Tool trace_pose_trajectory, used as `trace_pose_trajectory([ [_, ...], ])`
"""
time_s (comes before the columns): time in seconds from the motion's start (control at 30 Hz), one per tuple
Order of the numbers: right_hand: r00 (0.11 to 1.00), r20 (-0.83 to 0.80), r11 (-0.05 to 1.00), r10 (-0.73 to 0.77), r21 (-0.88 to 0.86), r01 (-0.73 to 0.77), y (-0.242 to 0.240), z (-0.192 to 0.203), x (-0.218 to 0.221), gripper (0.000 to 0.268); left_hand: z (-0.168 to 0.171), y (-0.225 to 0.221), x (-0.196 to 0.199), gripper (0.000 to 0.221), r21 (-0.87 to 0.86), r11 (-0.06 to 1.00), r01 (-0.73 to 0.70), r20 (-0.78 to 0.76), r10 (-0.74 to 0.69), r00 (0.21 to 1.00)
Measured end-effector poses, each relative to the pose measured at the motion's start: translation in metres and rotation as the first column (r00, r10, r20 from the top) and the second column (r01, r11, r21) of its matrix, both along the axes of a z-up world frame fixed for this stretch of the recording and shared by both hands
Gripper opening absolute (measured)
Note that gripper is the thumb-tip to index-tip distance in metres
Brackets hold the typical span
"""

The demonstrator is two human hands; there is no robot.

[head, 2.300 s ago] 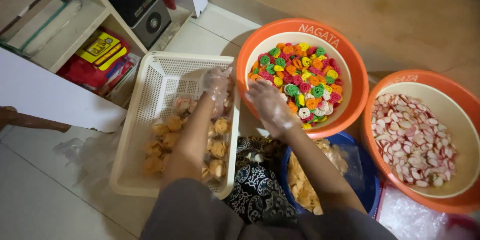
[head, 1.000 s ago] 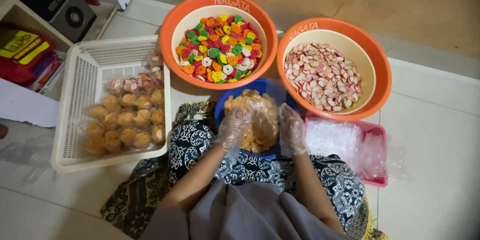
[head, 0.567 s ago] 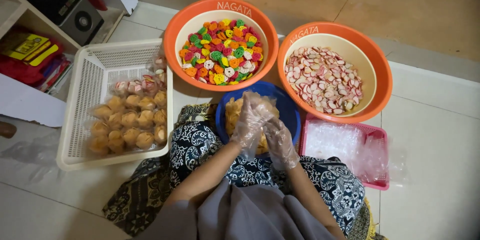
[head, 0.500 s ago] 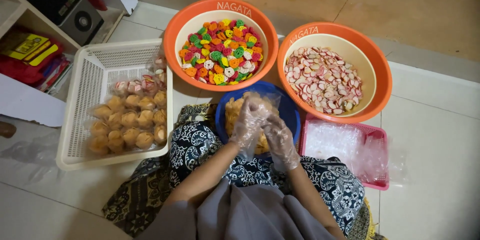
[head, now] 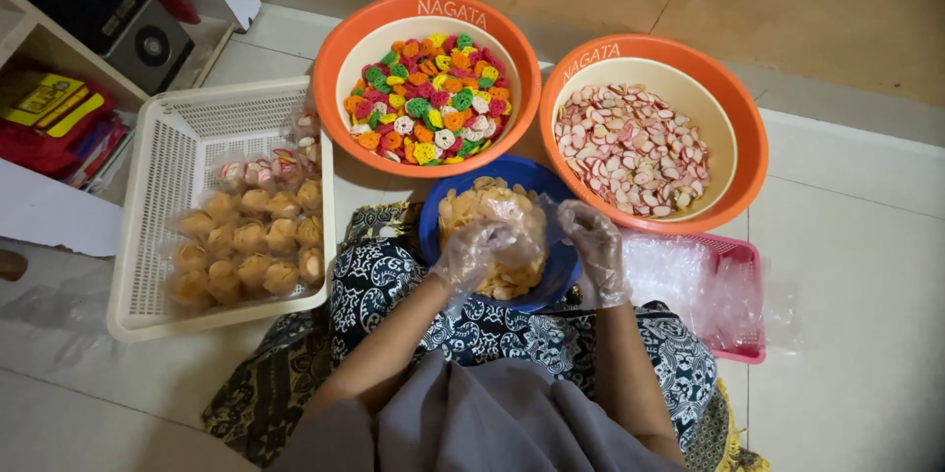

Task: Person wearing plastic gloves is transferring various types of snacks from large bowls and a basket into a plastic bag held in a blue bowl.

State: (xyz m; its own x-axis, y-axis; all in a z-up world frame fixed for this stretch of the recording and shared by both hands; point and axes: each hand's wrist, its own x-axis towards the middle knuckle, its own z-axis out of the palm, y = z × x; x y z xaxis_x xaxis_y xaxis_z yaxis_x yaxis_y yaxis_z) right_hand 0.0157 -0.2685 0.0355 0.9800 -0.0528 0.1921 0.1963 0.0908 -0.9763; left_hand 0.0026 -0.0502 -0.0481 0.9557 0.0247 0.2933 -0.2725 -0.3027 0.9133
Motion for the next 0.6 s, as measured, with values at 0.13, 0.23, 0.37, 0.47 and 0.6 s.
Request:
trace_pose_trajectory([
  [0.13, 0.988, -0.085, 0.99, -0.129, -0.073, 0.123, 0.001, -0.004, -0.002, 0.029, 0.025, -0.004, -0.003, 0.031, -0.408, 0.91, -0.073, -0.242, -0.03, 0.97],
  [0.23, 0.989, -0.015, 0.969, -0.148, -0.202, 0.142, -0.01, -0.054, 0.021, 0.027, 0.038, 0.008, -0.001, 0.038, -0.726, 0.678, -0.117, -0.321, -0.183, 0.929],
  [0.37, 0.998, 0.056, 0.908, -0.039, -0.416, 0.059, 0.002, -0.02, 0.0, 0.023, 0.09, 0.011, -0.012, 0.015, -0.798, 0.523, -0.3, -0.468, -0.223, 0.855],
  [0.47, 0.985, -0.172, 0.947, 0.022, -0.313, -0.076, 0.017, 0.015, -0.022, 0.022, 0.015, 0.019, 0.007, 0.02, -0.934, 0.272, -0.23, -0.344, -0.519, 0.783],
  [0.6, 0.971, 0.094, 0.938, 0.219, -0.294, -0.183, 0.003, -0.014, 0.001, 0.009, -0.011, 0.015, 0.006, 0.035, -0.483, 0.87, -0.103, -0.471, -0.159, 0.868],
])
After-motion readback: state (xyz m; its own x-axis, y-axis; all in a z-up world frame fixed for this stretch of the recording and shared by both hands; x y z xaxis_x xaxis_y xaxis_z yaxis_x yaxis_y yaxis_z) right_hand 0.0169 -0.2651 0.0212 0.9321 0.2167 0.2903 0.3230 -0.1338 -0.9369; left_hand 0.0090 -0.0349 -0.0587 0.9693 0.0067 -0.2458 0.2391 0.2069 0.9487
